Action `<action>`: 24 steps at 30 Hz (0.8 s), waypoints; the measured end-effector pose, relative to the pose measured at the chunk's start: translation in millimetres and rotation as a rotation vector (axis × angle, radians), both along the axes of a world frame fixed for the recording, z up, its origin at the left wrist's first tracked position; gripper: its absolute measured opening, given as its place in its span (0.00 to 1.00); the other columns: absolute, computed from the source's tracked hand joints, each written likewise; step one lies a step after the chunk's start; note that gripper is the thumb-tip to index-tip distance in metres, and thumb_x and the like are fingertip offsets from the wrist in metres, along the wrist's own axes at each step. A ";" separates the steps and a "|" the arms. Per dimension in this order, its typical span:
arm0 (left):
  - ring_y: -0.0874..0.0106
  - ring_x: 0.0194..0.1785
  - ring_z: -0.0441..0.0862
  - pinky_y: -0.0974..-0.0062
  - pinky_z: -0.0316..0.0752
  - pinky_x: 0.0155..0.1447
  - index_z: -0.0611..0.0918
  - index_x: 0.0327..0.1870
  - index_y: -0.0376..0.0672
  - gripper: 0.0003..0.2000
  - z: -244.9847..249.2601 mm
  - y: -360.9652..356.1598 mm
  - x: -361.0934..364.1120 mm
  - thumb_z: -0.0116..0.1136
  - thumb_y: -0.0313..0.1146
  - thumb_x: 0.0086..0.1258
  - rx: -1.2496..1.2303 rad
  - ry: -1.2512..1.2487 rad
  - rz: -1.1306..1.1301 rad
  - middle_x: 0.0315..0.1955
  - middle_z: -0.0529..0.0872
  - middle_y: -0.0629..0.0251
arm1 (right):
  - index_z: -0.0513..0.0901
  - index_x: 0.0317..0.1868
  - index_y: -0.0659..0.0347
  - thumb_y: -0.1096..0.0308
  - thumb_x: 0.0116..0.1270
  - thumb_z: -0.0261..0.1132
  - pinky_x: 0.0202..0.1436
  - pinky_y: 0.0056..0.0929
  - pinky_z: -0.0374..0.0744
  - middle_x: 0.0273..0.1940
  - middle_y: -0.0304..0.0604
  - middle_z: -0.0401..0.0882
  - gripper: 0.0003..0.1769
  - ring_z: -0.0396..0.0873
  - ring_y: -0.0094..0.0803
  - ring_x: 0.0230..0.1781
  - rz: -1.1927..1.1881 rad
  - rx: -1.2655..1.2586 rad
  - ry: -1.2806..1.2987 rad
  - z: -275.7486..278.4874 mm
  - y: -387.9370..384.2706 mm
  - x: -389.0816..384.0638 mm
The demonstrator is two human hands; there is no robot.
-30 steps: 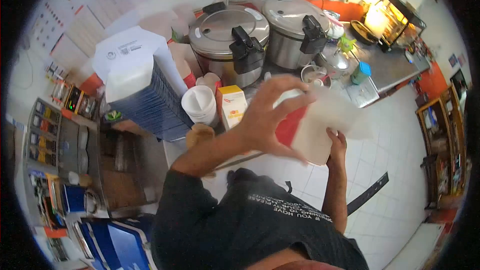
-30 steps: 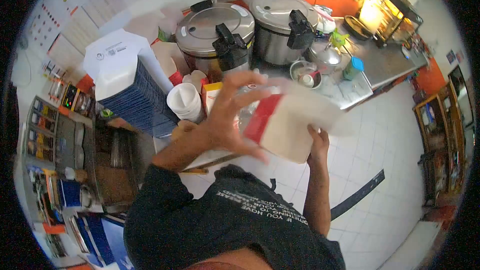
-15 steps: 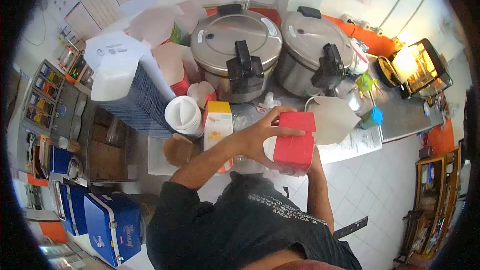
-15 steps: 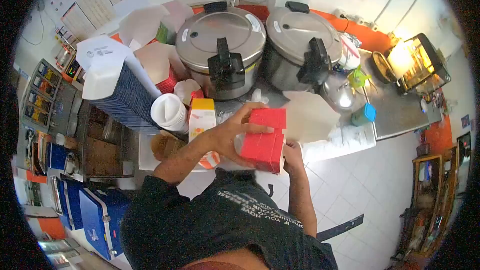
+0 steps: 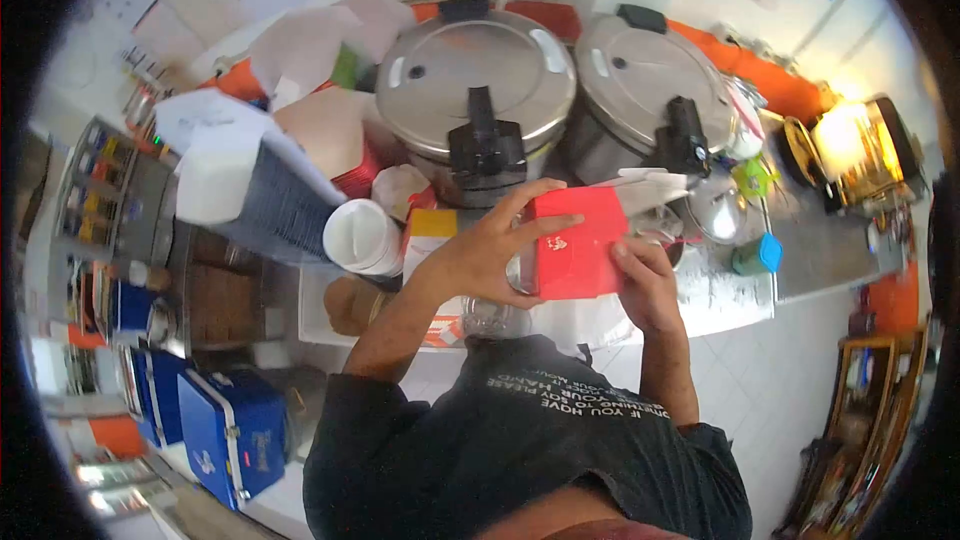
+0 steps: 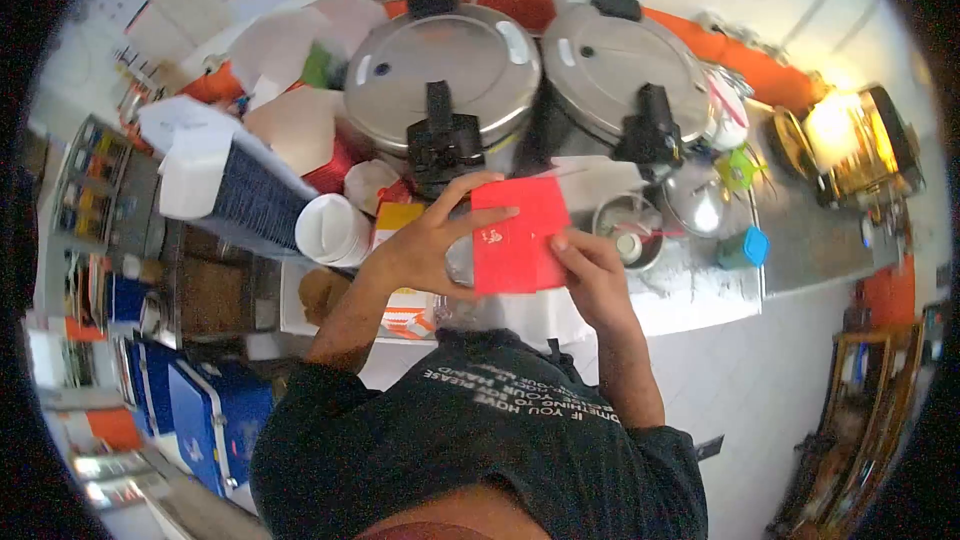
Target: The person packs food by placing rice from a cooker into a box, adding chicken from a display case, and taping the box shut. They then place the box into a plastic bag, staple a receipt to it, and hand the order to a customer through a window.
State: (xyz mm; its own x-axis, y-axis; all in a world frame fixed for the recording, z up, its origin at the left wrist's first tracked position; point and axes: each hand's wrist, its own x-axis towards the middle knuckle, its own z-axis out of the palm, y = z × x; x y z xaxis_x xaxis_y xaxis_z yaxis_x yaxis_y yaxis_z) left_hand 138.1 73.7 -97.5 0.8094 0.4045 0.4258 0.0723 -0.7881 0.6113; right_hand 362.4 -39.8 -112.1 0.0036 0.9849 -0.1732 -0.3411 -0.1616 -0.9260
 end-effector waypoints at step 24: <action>0.64 0.58 0.73 0.60 0.77 0.52 0.69 0.67 0.46 0.35 -83.0 230.5 -101.3 0.65 0.51 0.62 -0.827 -1.684 1.014 0.59 0.74 0.62 | 0.74 0.60 0.70 0.53 0.70 0.57 0.62 0.38 0.74 0.56 0.50 0.78 0.29 0.77 0.38 0.57 -0.375 0.077 -0.105 -62.5 -117.2 179.8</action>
State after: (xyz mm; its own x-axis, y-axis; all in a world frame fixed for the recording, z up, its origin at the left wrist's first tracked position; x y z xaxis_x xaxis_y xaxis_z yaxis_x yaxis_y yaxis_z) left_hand 36.8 304.2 -180.5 -0.6225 0.7713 -0.1325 -0.6556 -0.4215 0.6265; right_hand 542.2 -157.0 -174.6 0.3792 0.9220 -0.0786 -0.2660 0.0272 -0.9636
